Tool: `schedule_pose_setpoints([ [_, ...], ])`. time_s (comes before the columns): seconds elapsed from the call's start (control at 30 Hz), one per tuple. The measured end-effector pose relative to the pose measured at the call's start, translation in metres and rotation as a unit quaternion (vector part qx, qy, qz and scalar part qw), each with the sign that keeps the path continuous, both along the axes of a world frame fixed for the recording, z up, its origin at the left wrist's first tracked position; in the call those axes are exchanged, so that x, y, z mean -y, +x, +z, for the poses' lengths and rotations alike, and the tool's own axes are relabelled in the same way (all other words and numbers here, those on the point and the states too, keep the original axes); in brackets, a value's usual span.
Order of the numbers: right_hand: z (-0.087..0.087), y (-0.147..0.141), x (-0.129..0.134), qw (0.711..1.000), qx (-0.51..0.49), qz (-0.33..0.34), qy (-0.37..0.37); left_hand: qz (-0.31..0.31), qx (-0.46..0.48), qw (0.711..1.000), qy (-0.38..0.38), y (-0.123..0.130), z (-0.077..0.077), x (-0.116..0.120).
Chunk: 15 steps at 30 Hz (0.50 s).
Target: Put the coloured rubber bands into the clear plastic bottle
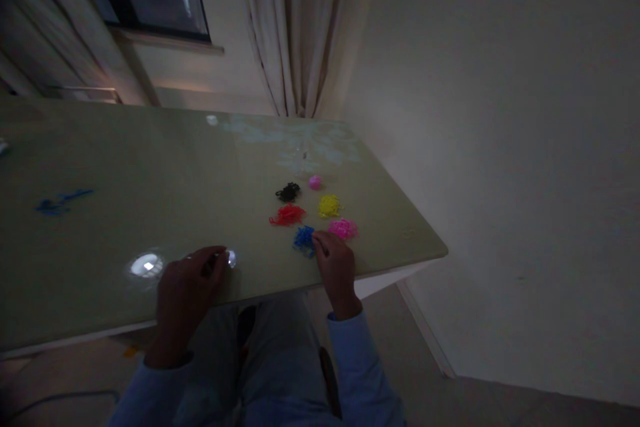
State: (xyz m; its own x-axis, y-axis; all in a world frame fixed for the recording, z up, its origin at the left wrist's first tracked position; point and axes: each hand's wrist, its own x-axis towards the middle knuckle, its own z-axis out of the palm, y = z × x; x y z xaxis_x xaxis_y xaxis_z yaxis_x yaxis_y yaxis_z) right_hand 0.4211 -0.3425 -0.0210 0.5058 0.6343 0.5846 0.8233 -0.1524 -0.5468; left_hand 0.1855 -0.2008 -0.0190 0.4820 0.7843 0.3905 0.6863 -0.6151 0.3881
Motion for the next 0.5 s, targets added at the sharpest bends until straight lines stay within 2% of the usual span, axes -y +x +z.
schedule_pose_setpoints([
  [0.2, 0.003, -0.001, 0.005, 1.0, 0.009, -0.002, 0.016, 0.005, 0.004, 1.0, 0.003, 0.001, 0.002, 0.004],
  [0.37, 0.017, -0.021, 0.004, 0.998, -0.001, -0.021, 0.063, 0.001, 0.008, 1.0, 0.004, 0.002, 0.003, 0.003],
  [0.43, 0.024, -0.036, -0.004, 0.996, -0.012, -0.006, 0.091, 0.0, 0.009, 1.0, -0.002, 0.003, 0.003, 0.003],
  [0.5, 0.028, -0.054, -0.018, 0.994, -0.022, 0.047, 0.1, -0.004, 0.016, 1.0, -0.015, 0.003, 0.004, 0.004],
])
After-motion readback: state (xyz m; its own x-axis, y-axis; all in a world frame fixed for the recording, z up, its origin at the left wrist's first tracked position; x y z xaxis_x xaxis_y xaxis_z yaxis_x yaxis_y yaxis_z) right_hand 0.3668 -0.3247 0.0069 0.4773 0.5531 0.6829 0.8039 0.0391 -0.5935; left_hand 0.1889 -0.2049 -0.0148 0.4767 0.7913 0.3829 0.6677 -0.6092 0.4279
